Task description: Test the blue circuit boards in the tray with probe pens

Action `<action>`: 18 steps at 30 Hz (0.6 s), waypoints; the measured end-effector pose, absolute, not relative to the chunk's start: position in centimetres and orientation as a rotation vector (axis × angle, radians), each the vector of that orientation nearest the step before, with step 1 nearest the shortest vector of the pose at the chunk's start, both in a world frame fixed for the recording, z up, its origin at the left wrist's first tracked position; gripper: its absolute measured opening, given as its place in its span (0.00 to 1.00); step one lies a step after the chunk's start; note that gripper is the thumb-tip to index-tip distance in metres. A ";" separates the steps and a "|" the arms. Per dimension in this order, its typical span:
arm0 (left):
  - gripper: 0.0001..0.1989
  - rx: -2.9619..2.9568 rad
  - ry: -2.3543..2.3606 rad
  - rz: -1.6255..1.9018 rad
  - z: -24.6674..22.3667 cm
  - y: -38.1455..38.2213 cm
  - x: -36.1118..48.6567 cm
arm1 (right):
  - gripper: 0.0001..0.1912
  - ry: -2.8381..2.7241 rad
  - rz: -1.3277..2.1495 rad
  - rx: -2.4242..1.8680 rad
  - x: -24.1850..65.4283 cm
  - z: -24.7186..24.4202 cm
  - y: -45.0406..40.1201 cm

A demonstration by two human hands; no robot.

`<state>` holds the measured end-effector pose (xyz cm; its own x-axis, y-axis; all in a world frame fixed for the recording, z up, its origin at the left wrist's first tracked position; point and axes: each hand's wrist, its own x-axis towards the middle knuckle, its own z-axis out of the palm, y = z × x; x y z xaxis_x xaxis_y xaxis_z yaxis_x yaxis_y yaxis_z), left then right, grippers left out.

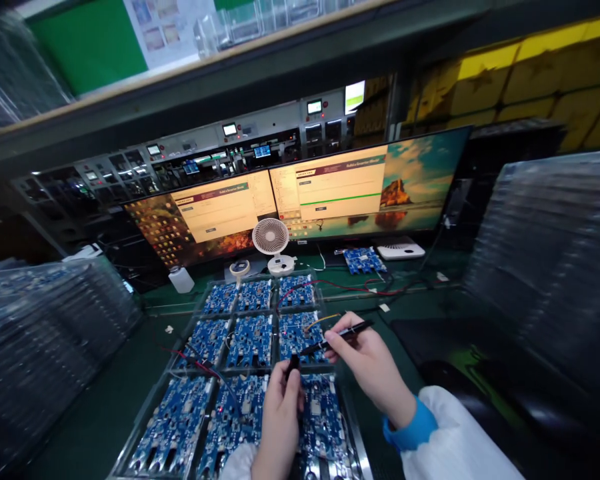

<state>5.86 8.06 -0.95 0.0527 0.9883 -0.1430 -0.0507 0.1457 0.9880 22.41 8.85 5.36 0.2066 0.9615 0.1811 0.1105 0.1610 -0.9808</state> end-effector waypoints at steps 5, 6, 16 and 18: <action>0.27 1.220 1.166 1.058 -0.3 7.5 5.6 | 0.26 -1.227 0.889 -1.231 21.9 6.5 7.2; 0.27 1.255 1.165 1.049 -0.2 7.3 5.5 | 0.26 -1.236 0.888 -1.231 21.9 6.4 7.1; 0.22 1.551 1.097 0.948 0.6 6.0 5.4 | 0.20 -1.353 0.833 -1.234 23.3 5.9 3.1; 0.20 1.661 1.054 0.890 1.2 5.5 5.3 | 0.20 -1.354 0.888 -1.206 23.4 5.8 2.4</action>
<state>5.26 5.47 1.16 0.3652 0.9269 0.0869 0.2416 -0.1846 0.9527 23.43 2.37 5.83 0.0779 0.9706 0.2279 0.1779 0.2114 -0.9611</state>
